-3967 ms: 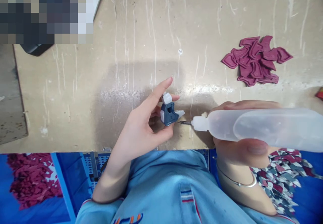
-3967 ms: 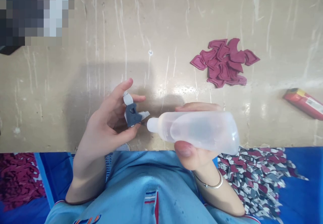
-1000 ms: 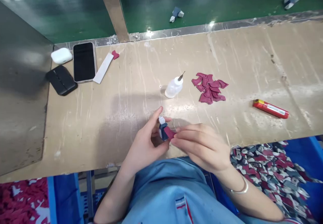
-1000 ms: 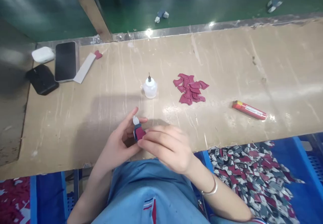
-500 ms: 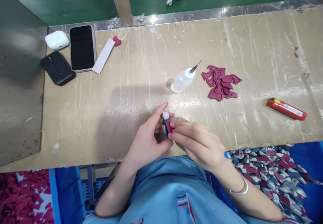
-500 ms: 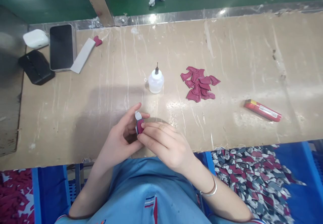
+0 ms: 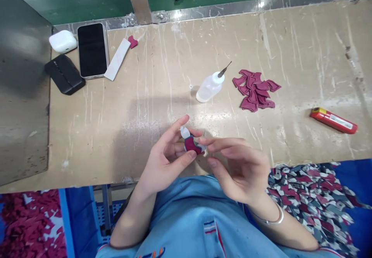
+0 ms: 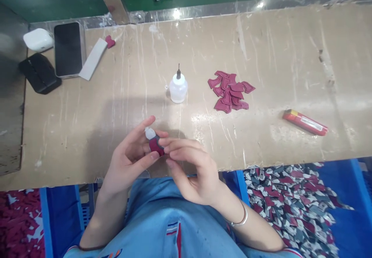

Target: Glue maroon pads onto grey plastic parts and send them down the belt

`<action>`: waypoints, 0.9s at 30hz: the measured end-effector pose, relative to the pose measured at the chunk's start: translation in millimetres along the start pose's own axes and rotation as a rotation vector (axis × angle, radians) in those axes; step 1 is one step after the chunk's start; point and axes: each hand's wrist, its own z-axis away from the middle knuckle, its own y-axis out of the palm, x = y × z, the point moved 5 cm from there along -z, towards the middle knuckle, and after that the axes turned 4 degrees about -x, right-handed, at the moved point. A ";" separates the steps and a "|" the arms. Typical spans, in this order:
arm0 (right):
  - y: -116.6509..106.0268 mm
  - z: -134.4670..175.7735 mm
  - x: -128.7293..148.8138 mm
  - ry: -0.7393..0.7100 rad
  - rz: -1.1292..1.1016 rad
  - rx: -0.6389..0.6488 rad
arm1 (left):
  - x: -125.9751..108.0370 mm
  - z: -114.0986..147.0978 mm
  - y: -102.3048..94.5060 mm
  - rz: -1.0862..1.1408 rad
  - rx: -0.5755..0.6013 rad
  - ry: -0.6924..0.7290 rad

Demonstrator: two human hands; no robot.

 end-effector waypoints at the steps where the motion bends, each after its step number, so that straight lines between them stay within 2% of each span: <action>1: 0.4 0.4 -0.7 0.000 -0.002 -0.029 | -1.0 0.2 0.4 0.004 -0.006 0.014; 7: 5.5 6.5 -13.1 0.150 -0.095 -0.005 | 0.3 1.6 0.8 0.015 -0.009 0.038; 11: 4.7 6.8 -11.4 0.175 -0.118 -0.017 | 3.5 1.3 1.2 0.021 0.012 0.013; 17: 7.5 8.2 -9.0 0.198 -0.155 -0.013 | 1.2 -0.8 3.1 0.097 -0.045 0.037; 21: 7.7 9.8 -9.1 0.207 -0.172 -0.030 | 1.2 -2.2 5.4 0.181 -0.002 -0.015; 24: 7.4 8.5 -8.4 0.211 -0.216 -0.033 | -0.8 -2.3 6.9 0.172 0.061 -0.049; 27: 7.0 7.0 -7.5 0.211 -0.219 -0.030 | -2.5 -2.3 7.9 0.169 0.078 -0.048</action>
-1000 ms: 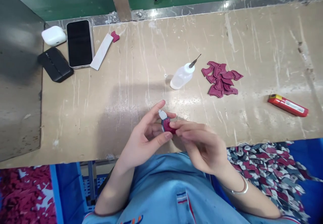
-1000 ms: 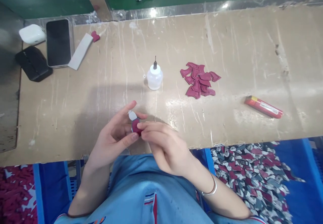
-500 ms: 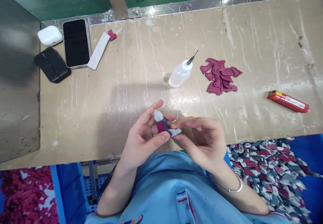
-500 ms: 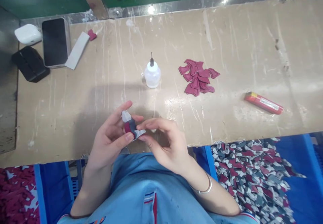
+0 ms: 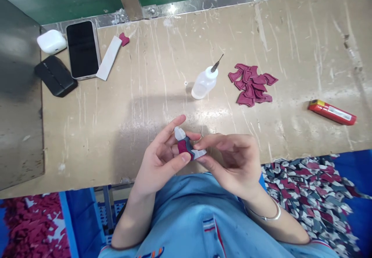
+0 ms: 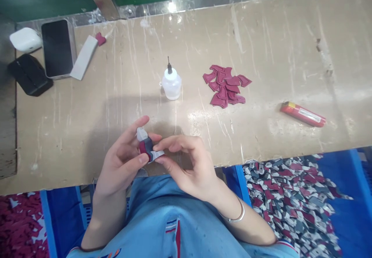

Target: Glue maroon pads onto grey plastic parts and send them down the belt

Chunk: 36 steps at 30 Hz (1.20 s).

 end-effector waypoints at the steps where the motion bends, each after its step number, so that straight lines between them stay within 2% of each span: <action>1: 0.0 -0.1 0.3 0.000 0.007 0.002 | -0.2 0.0 0.3 0.002 -0.005 0.009; 7: 2.1 1.2 -0.5 -0.005 -0.007 -0.002 | -2.4 1.4 2.4 -0.082 -0.081 0.094; 11: 0.3 3.0 -0.2 -0.088 -0.015 -0.117 | -5.3 2.3 5.7 -0.139 -0.136 0.123; 14: 1.1 4.3 -0.6 -0.117 0.020 -0.134 | -9.9 5.4 5.8 -0.236 -0.193 0.201; 19: -0.4 2.4 -6.1 0.059 -0.024 -0.099 | -15.5 14.4 5.2 -0.512 -0.210 0.296; 21: -0.5 1.5 -6.1 0.113 -0.020 -0.074 | -14.6 16.7 4.2 -0.497 -0.225 0.272; 24: -0.3 0.9 -3.8 0.118 0.010 -0.078 | -11.9 18.0 4.2 -0.417 -0.254 0.243; 30: 3.7 3.5 -1.2 0.053 0.008 -0.144 | -10.7 19.9 7.8 -0.394 -0.381 0.375; 33: 4.5 4.5 -0.9 0.028 0.041 -0.163 | -9.8 19.4 11.9 -0.340 -0.371 0.420; 36: 2.0 3.5 -1.1 0.011 0.049 -0.152 | -9.8 16.7 10.9 -0.319 -0.357 0.373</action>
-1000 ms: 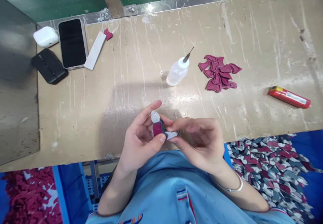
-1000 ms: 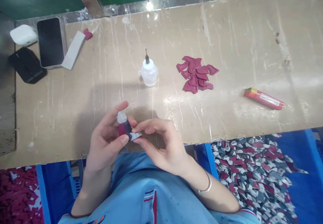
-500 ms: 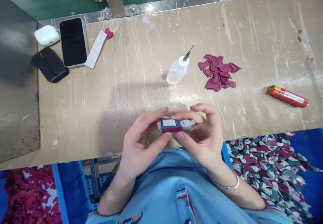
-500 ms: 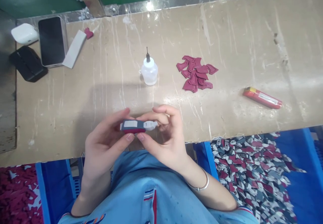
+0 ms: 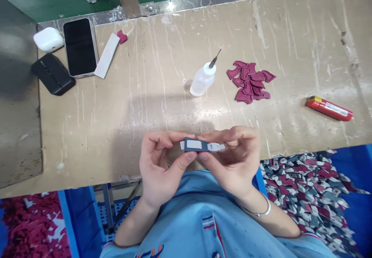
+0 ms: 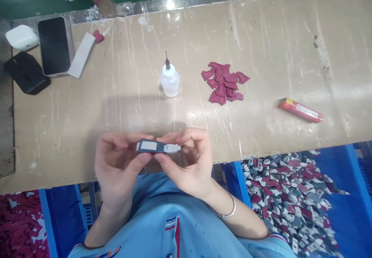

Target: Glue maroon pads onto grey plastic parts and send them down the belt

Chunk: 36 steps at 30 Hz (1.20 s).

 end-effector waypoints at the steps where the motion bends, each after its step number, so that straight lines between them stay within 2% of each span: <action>1: -1.4 -1.2 0.2 -0.007 -0.002 0.021 | 0.8 -1.9 -0.8 0.007 0.017 -0.035; 7: -12.5 -12.8 12.2 -0.188 0.200 0.261 | 11.5 -10.7 -0.4 0.174 0.215 -0.414; 9: -13.7 -16.1 16.1 -0.243 0.257 0.332 | 14.1 -10.1 1.7 0.196 0.253 -0.475; 11: -14.2 -18.8 18.3 -0.272 0.273 0.360 | 15.3 -8.2 4.2 0.211 0.295 -0.472; 14: -16.3 -21.9 18.6 -0.285 0.279 0.315 | 13.8 -4.1 5.5 0.198 0.401 -0.435; 17: -20.5 -22.8 17.9 -0.304 0.262 0.275 | 6.0 -5.6 -4.0 0.074 0.461 -0.408; 19: -24.0 -22.8 17.4 -0.328 0.270 0.286 | -5.7 -12.6 -13.6 -0.069 0.481 -0.334; 22: -30.5 -23.6 17.3 -0.357 0.319 0.307 | -26.3 -26.2 -19.8 -0.339 0.524 -0.150; 25: -35.0 -26.0 18.7 -0.368 0.321 0.313 | -37.2 -34.1 -7.0 -0.558 0.590 0.085; 27: -34.9 -27.4 19.9 -0.373 0.299 0.318 | -38.0 -33.5 9.0 -0.569 0.655 0.252; 29: -33.7 -28.2 20.6 -0.372 0.264 0.300 | -35.2 -31.4 22.4 -0.501 0.696 0.356; 32: -33.9 -27.7 19.6 -0.331 0.140 0.219 | -28.8 -30.7 30.7 -0.424 0.690 0.355; 36: -33.7 -22.0 16.7 -0.236 -0.049 0.167 | -25.9 -28.6 29.2 -0.381 0.665 0.286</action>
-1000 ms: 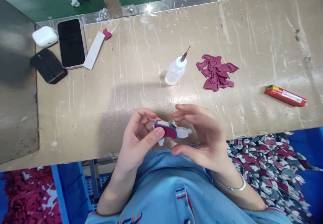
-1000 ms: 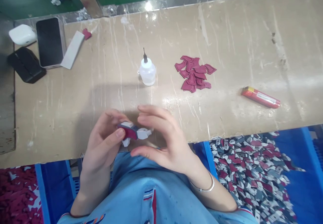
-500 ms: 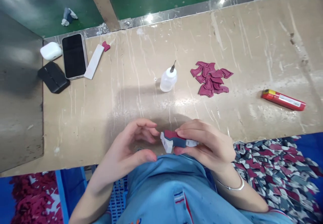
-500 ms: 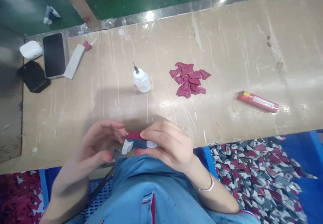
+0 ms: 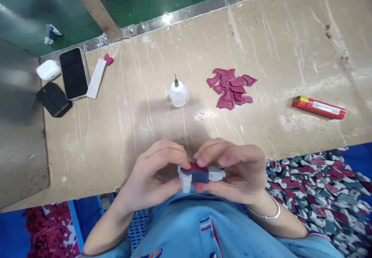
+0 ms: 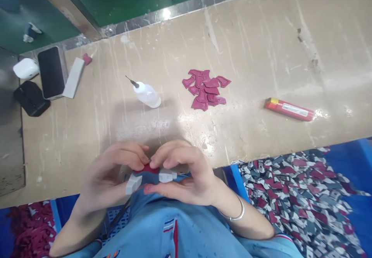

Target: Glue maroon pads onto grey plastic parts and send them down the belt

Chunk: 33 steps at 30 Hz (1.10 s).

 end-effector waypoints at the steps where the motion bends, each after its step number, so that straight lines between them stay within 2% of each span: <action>1: 0.9 1.6 0.3 0.011 -0.020 -0.002 | 0.4 1.4 -0.5 0.019 -0.016 -0.017; 4: 3.3 4.7 1.9 0.032 -0.026 0.000 | 1.9 5.3 -0.6 0.052 -0.060 -0.043; 10: 5.4 6.9 3.3 0.031 -0.040 0.026 | 3.1 9.4 1.3 0.002 -0.084 0.042; 13: 9.3 10.5 4.1 0.014 -0.061 0.030 | 0.2 10.2 3.0 -0.036 -0.050 0.106; 16: 11.4 12.9 5.1 0.020 -0.036 0.018 | -2.7 8.8 3.8 -0.075 0.064 0.065; 19: -7.8 14.2 4.2 0.031 0.078 -0.052 | -7.0 3.3 -10.6 -0.217 0.164 0.019; 21: -42.5 18.4 2.0 0.047 0.203 -0.183 | -9.2 -6.6 -33.4 -0.360 0.152 0.033; 24: -113.8 34.7 4.3 -0.051 0.535 -0.425 | -3.2 -39.1 -75.6 -0.553 0.048 0.048; 25: -134.2 41.2 6.7 -0.117 0.715 -0.465 | 3.9 -55.9 -88.5 -0.613 0.008 0.018; 26: -152.4 47.2 5.6 -0.102 0.928 -0.490 | 13.2 -75.9 -99.8 -0.661 -0.029 -0.022; 27: -165.2 51.5 3.3 -0.080 1.101 -0.451 | 24.4 -98.6 -108.8 -0.718 -0.061 -0.066; 29: -177.4 58.0 -0.1 -0.073 1.264 -0.320 | 50.4 -150.2 -117.0 -0.829 -0.062 -0.136; 31: -177.3 62.8 0.8 -0.072 1.274 -0.220 | 74.1 -203.9 -114.3 -0.868 -0.064 -0.145; 33: -173.3 67.1 6.0 -0.050 1.256 -0.213 | 92.5 -251.3 -105.2 -0.910 -0.070 -0.148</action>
